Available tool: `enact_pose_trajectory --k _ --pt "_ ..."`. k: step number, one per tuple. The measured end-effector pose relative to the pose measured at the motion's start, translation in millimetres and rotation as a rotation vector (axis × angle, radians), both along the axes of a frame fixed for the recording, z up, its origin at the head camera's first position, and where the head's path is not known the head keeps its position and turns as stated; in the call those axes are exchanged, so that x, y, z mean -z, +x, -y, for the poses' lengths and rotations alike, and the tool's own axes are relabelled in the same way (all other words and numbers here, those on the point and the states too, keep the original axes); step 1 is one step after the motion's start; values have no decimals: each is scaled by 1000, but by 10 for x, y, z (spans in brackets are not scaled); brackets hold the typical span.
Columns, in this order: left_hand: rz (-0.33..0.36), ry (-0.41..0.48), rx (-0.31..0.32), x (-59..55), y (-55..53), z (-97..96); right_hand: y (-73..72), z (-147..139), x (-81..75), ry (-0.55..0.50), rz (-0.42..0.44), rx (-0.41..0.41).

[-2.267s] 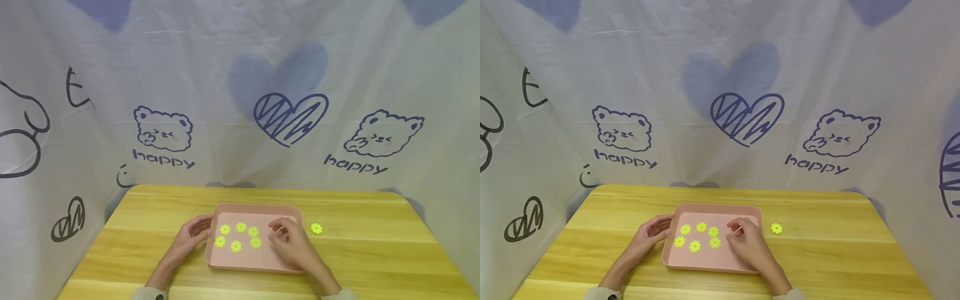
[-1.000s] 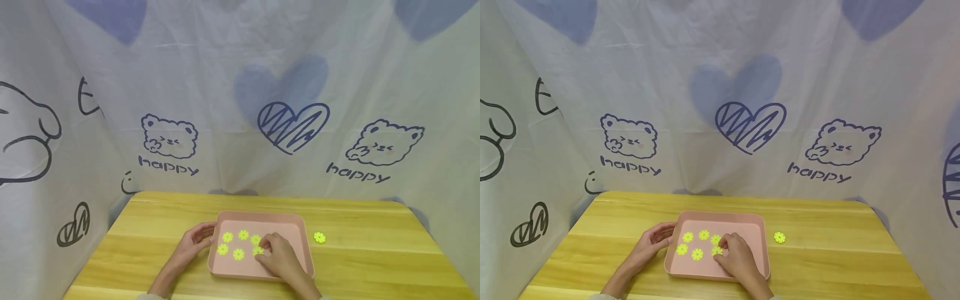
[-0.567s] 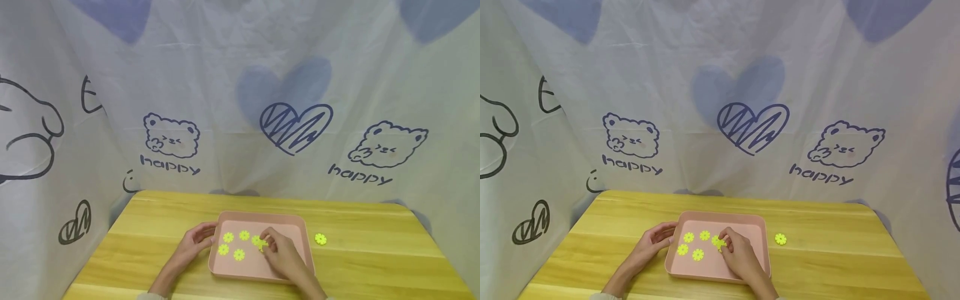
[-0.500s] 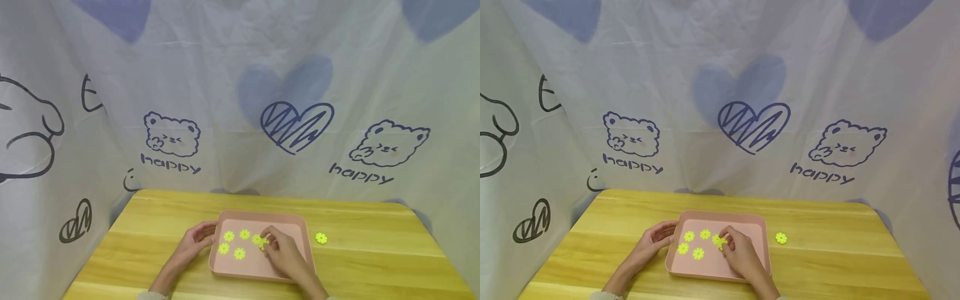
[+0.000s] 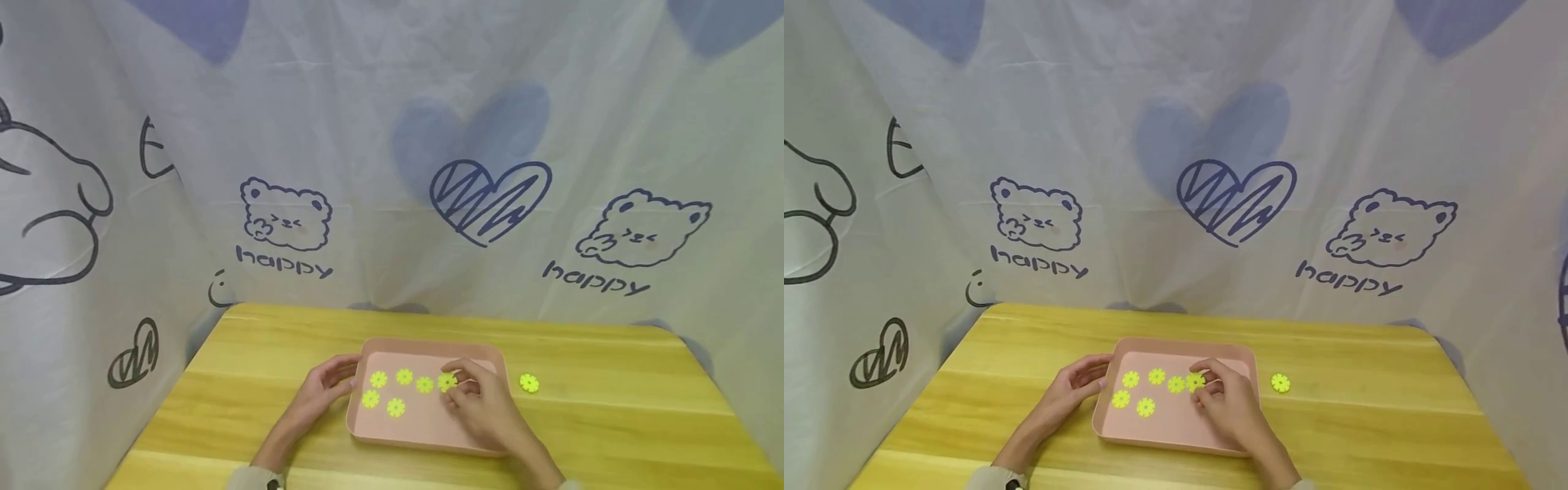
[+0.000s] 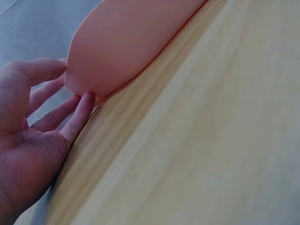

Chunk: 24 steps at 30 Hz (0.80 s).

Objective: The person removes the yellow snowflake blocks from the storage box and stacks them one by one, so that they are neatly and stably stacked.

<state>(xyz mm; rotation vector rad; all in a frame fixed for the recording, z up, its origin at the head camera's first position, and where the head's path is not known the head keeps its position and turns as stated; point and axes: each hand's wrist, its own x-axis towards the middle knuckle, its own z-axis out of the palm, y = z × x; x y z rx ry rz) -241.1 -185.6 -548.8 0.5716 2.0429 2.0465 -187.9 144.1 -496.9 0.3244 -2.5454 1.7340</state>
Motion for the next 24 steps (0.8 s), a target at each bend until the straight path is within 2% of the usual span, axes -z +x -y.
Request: enact_pose_trajectory --k 9,15,24 --pt "-24 -9 -5 -8 -17 -10 109 -149 -80 27 -6 45" --pt "-55 -18 -4 -16 -65 -16 123 -270 -96 58 -32 72" --pt "-55 -29 -6 -8 -25 -23 151 -441 -107 28 -53 101"
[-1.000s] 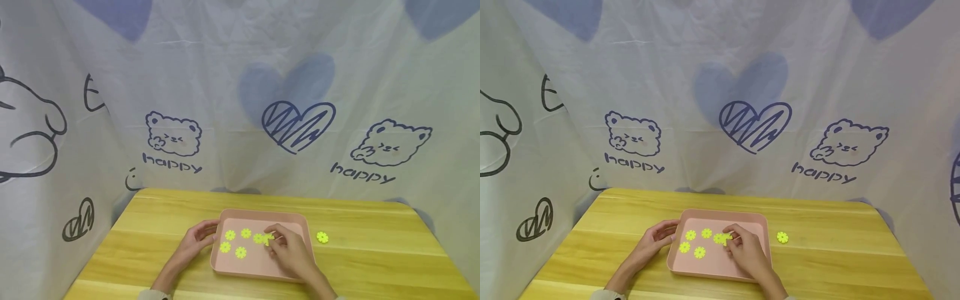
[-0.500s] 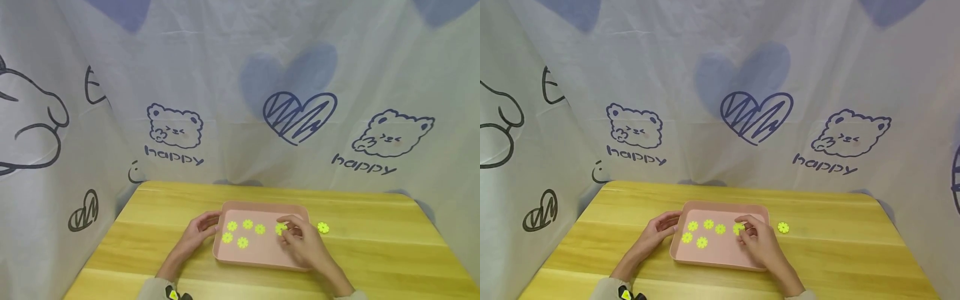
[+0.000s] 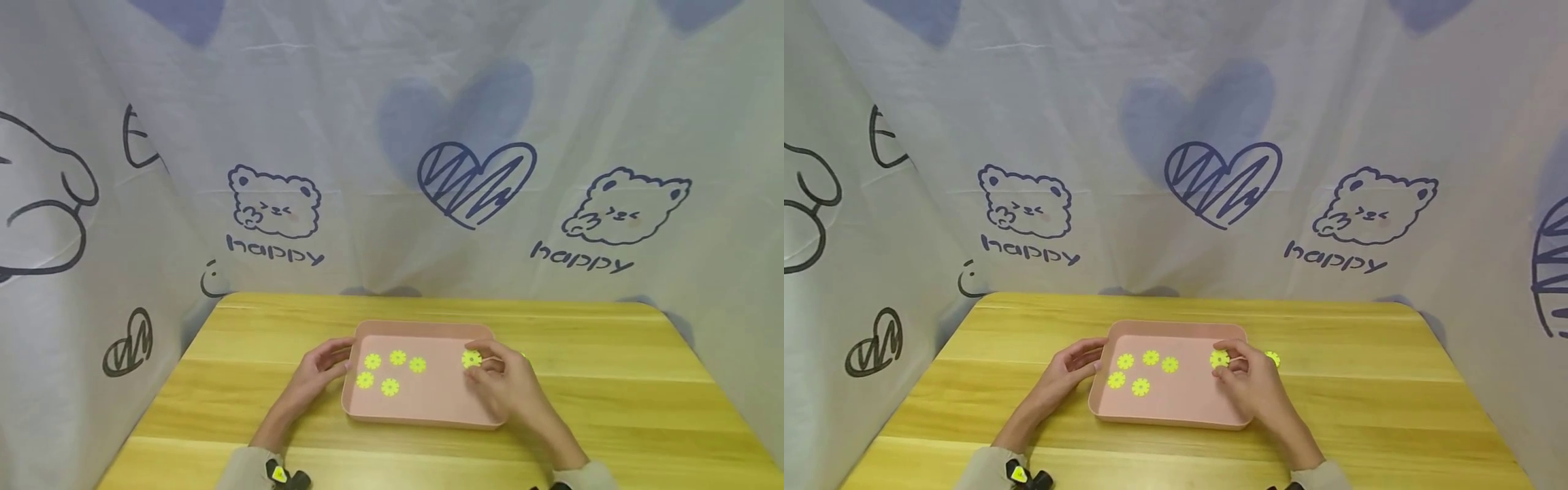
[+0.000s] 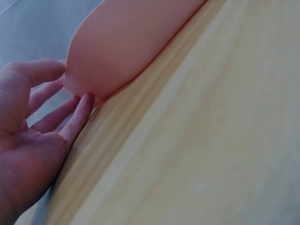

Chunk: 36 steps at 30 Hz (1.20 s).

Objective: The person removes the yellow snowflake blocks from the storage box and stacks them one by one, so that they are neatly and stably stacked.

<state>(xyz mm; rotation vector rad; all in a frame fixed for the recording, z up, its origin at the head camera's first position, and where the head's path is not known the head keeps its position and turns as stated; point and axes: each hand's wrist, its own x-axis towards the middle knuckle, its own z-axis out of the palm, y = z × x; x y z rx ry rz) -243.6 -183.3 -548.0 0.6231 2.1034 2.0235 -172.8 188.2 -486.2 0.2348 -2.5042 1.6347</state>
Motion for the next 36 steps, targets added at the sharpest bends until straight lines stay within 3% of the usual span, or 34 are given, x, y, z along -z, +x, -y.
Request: enact_pose_trajectory --k 7,14,25,36 --pt "22 17 -1 -30 -49 -60 -42 -133 5 46 -76 11" --pt "45 22 20 -6 -58 -123 -9 -242 10 44 -26 46" --pt "40 -9 -28 24 47 14 -66 -315 -21 73 -36 57" --pt "54 2 -13 -18 29 -8 -97 -518 -58 144 -26 110"
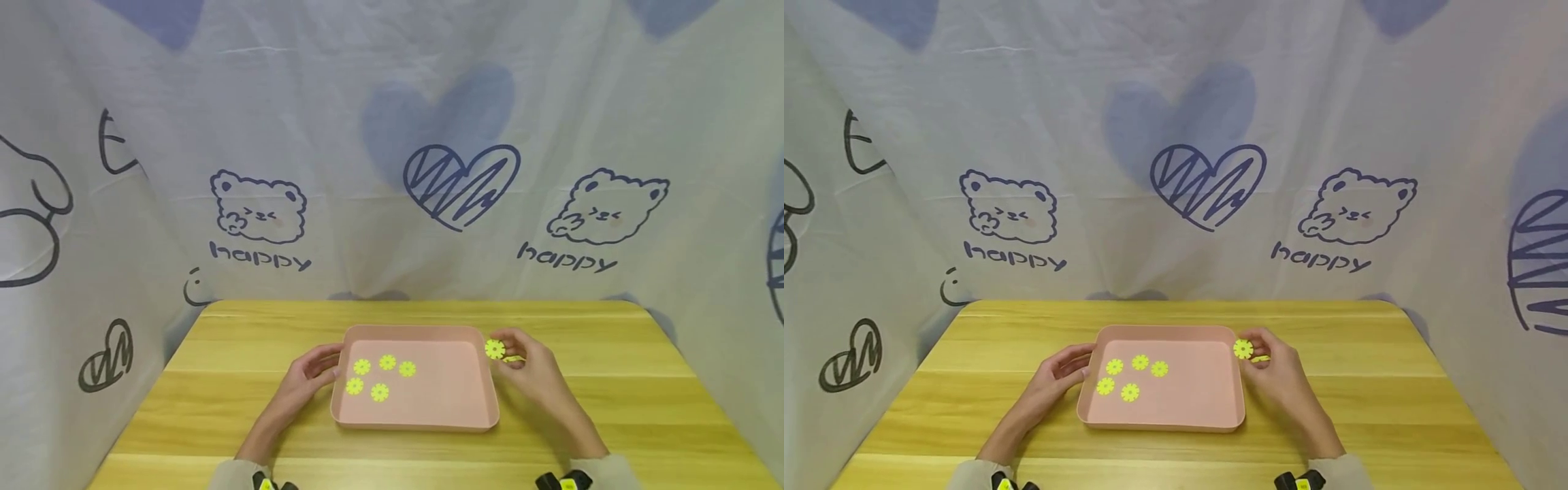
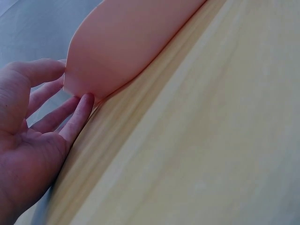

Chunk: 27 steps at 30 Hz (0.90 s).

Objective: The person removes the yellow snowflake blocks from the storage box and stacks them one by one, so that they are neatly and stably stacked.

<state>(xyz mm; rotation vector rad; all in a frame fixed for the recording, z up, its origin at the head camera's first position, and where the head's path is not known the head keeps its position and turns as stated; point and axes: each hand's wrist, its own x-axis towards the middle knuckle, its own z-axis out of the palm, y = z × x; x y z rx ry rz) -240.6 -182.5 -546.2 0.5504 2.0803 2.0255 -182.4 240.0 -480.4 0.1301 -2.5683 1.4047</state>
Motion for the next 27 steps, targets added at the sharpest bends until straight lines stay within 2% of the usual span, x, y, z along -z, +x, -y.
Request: enact_pose_trajectory --k 15,27 --pt "9 2 -8 5 -5 -6 -72 -240 132 49 -36 -23" --pt "15 7 -12 -5 1 -10 -104 -407 259 -14 -67 -77"
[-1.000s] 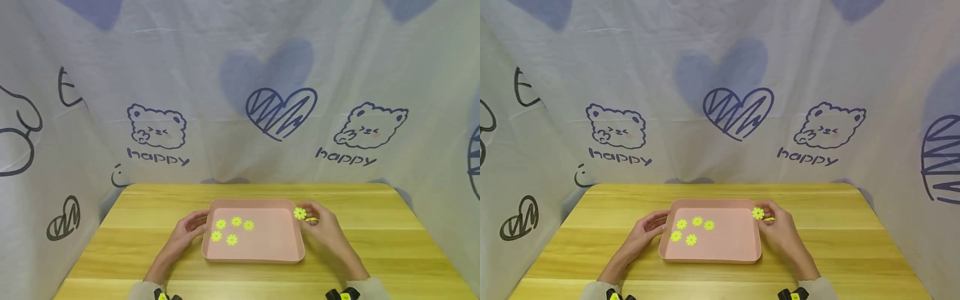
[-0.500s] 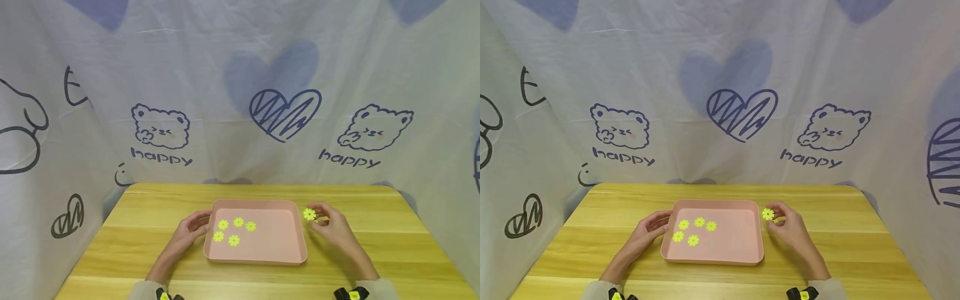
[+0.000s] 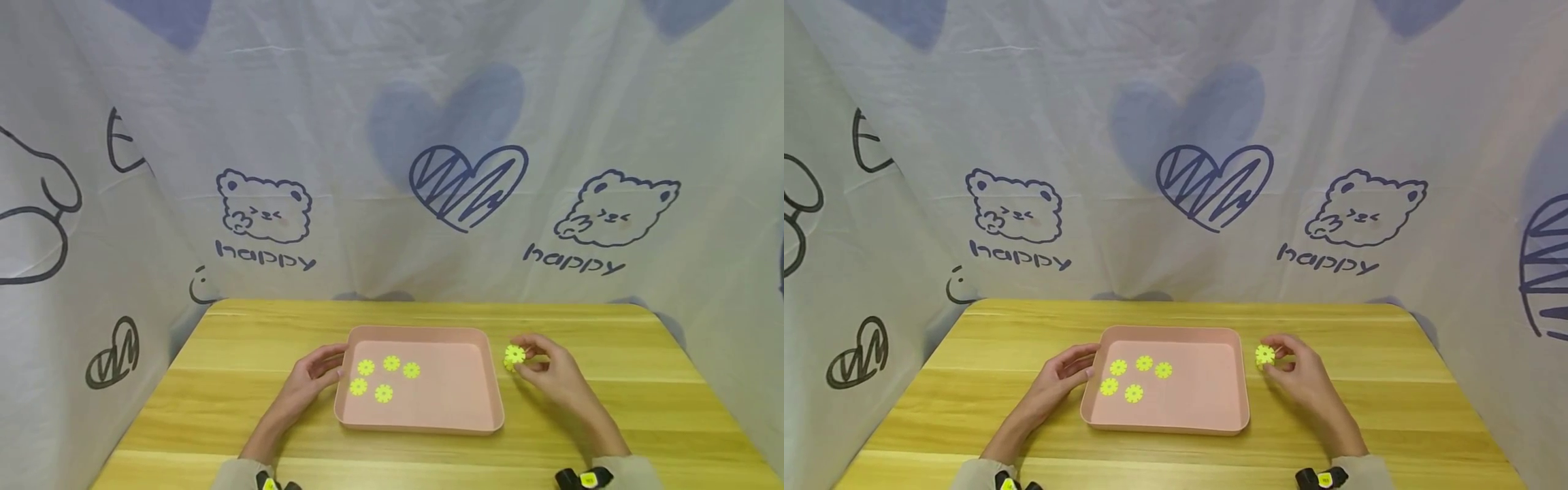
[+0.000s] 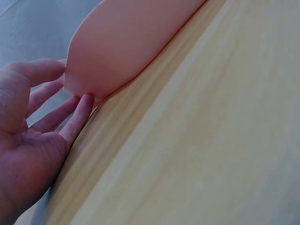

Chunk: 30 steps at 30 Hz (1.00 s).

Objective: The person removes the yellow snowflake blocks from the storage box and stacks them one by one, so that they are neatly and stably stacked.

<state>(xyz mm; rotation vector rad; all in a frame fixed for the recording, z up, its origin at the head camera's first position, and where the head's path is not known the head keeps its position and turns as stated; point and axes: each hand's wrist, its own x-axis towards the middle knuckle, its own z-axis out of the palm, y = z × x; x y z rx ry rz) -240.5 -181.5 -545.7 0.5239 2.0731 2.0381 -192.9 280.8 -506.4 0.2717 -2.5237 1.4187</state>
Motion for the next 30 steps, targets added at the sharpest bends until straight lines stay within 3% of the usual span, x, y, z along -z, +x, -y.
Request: enact_pose_trajectory --k 14,23,30 --pt "-2 -3 6 -6 -2 7 -47 -95 109 42 82 52" --pt "-3 4 16 -25 -5 -4 -59 -107 161 57 68 55" --pt "-4 -5 11 -39 10 -4 -80 -114 190 93 115 68"
